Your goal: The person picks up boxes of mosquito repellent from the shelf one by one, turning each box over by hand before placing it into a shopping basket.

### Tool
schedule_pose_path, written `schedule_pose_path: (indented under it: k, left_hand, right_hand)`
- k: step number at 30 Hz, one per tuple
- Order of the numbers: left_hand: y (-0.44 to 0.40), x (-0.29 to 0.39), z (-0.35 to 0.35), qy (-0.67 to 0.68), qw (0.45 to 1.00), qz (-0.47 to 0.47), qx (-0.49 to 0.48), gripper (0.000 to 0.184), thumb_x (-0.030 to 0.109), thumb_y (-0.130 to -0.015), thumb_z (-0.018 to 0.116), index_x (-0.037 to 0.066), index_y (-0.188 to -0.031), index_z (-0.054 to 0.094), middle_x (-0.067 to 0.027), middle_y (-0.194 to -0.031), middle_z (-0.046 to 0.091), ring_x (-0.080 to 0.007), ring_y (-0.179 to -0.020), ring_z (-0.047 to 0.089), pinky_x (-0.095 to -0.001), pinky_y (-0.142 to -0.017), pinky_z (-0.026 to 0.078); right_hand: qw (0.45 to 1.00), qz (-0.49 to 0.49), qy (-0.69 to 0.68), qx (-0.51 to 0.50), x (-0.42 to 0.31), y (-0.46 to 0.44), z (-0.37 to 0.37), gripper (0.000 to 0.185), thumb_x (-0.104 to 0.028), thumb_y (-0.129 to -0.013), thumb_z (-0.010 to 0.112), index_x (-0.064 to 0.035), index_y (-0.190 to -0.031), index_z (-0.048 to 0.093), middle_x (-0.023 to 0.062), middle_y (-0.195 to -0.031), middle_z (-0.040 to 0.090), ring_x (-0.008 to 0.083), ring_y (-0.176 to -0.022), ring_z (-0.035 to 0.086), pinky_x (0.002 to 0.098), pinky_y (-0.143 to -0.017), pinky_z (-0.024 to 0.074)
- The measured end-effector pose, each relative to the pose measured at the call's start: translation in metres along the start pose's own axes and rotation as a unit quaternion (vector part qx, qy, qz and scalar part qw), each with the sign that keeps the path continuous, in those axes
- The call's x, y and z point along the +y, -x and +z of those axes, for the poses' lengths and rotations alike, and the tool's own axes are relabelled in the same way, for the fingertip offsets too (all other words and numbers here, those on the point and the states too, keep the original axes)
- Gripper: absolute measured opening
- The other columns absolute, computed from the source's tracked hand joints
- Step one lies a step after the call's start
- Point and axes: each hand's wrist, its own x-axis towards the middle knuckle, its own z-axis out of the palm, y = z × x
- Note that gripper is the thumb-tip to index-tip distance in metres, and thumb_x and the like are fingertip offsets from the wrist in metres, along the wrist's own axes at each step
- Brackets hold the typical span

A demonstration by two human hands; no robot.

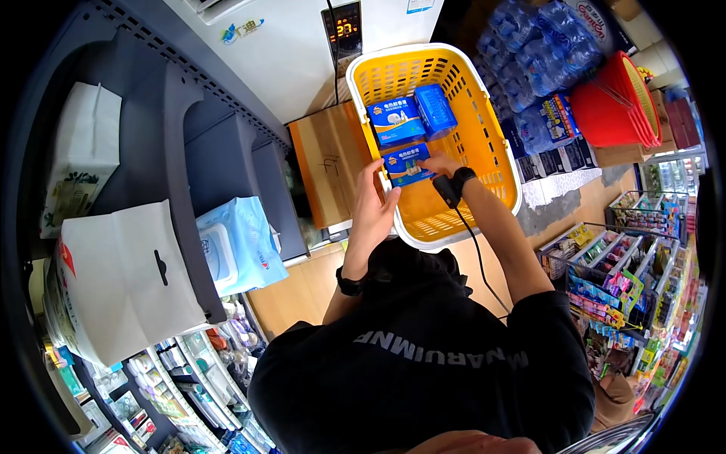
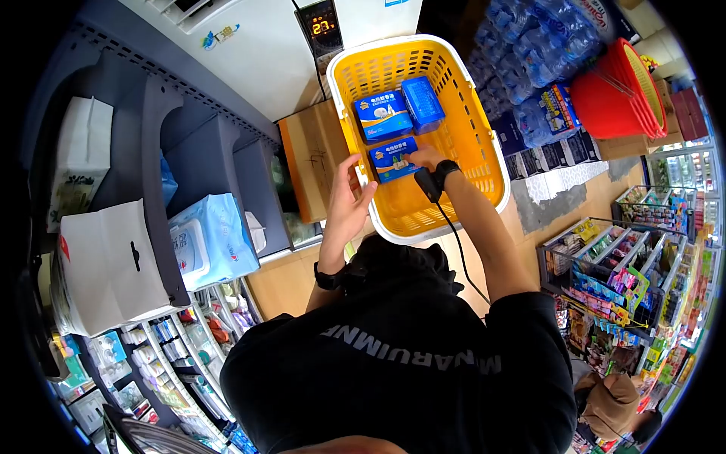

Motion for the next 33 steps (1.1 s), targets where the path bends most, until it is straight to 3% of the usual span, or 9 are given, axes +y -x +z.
schedule_pose_path:
  k: [7,15,18,19,21,23,26,29,33]
  left_hand:
    - [0.000,-0.002,0.000,-0.013,1.000,0.005,0.000,0.055,0.004,-0.094,0.065,0.006,-0.142,0.039,-0.0193,-0.136,0.046,-0.0333,-0.125,0.053,-0.0390,-0.105,0.044]
    - [0.000,-0.003,0.000,0.001,1.000,-0.008,-0.008,0.055,0.008,-0.096,0.065,0.004,-0.143,0.038,-0.0205,-0.139,0.046,-0.0349,-0.129,0.051,-0.0405,-0.108,0.041]
    - [0.000,-0.004,0.000,-0.026,1.000,-0.010,0.000,0.056,0.012,-0.097,0.065,0.004,-0.145,0.036,-0.0213,-0.143,0.045,-0.0350,-0.133,0.048,-0.0403,-0.111,0.039]
    - [-0.001,-0.007,0.002,-0.025,1.000,-0.008,-0.002,0.056,0.012,-0.097,0.065,0.004,-0.145,0.036,-0.0213,-0.143,0.045,-0.0350,-0.133,0.048,-0.0403,-0.111,0.039]
    - [0.000,-0.015,0.005,-0.058,0.994,0.072,0.057,0.057,0.013,-0.099,0.064,0.007,-0.148,0.035,-0.0223,-0.142,0.047,-0.0282,-0.135,0.048,-0.0408,-0.113,0.038]
    - [0.009,0.014,0.006,-0.028,0.995,0.078,0.062,0.057,0.015,-0.099,0.064,0.006,-0.148,0.035,-0.0236,-0.145,0.044,-0.0292,-0.138,0.046,-0.0418,-0.116,0.036]
    - [0.021,0.032,0.006,0.013,0.994,0.087,0.061,0.055,0.018,-0.100,0.063,0.005,-0.147,0.037,-0.0215,-0.148,0.043,-0.0293,-0.139,0.044,-0.0424,-0.116,0.036]
    - [0.037,0.053,0.001,0.036,0.993,0.108,0.038,0.050,0.019,-0.101,0.061,0.005,-0.145,0.042,-0.0167,-0.147,0.047,-0.0276,-0.137,0.047,-0.0416,-0.113,0.039]
    - [0.069,0.069,-0.005,0.102,0.984,0.147,-0.004,0.044,0.016,-0.101,0.062,0.006,-0.142,0.047,-0.0128,-0.146,0.051,-0.0258,-0.135,0.050,-0.0395,-0.112,0.040]
  right_hand:
    - [0.995,0.068,-0.065,0.040,0.004,-0.017,0.005,0.038,-0.027,-0.093,0.069,-0.0044,-0.124,0.068,0.0120,-0.109,0.073,0.0265,-0.095,0.071,0.0425,-0.075,0.0570]
    - [0.999,0.024,-0.032,0.026,-0.020,0.001,-0.005,0.047,-0.034,-0.091,0.068,-0.0052,-0.128,0.065,0.0109,-0.112,0.072,0.0254,-0.100,0.070,0.0420,-0.084,0.0585]
    - [0.994,-0.081,-0.075,0.019,0.003,-0.047,0.000,0.057,-0.038,-0.092,0.067,-0.0052,-0.137,0.056,0.0127,-0.127,0.066,0.0274,-0.112,0.065,0.0446,-0.090,0.0557]
    - [1.000,-0.015,-0.023,0.012,0.011,-0.040,-0.012,0.058,-0.039,-0.092,0.066,-0.0047,-0.139,0.054,0.0134,-0.130,0.064,0.0279,-0.116,0.063,0.0450,-0.091,0.0546]
    - [0.999,0.014,-0.028,-0.006,-0.055,0.043,-0.034,0.062,-0.041,-0.093,0.065,-0.0039,-0.141,0.050,0.0147,-0.135,0.060,0.0289,-0.122,0.059,0.0458,-0.094,0.0523]
    - [0.997,0.011,-0.075,-0.019,-0.096,0.098,-0.051,0.066,-0.043,-0.094,0.063,-0.0030,-0.144,0.046,0.0161,-0.141,0.056,0.0299,-0.128,0.054,0.0466,-0.098,0.0500]
    - [0.985,-0.027,-0.168,-0.026,-0.094,0.132,-0.049,0.062,-0.042,-0.097,0.062,-0.0010,-0.141,0.047,0.0158,-0.138,0.057,0.0286,-0.129,0.054,0.0414,-0.104,0.0457]
    - [0.959,-0.125,-0.253,-0.002,-0.093,0.192,-0.043,0.053,-0.034,-0.100,0.059,-0.0012,-0.140,0.048,0.0144,-0.137,0.058,0.0263,-0.126,0.057,0.0353,-0.105,0.0453]
    - [0.854,-0.311,-0.399,0.125,-0.101,0.304,-0.012,0.039,-0.021,-0.102,0.055,-0.0004,-0.135,0.052,0.0130,-0.130,0.061,0.0202,-0.120,0.060,0.0342,-0.101,0.0483]
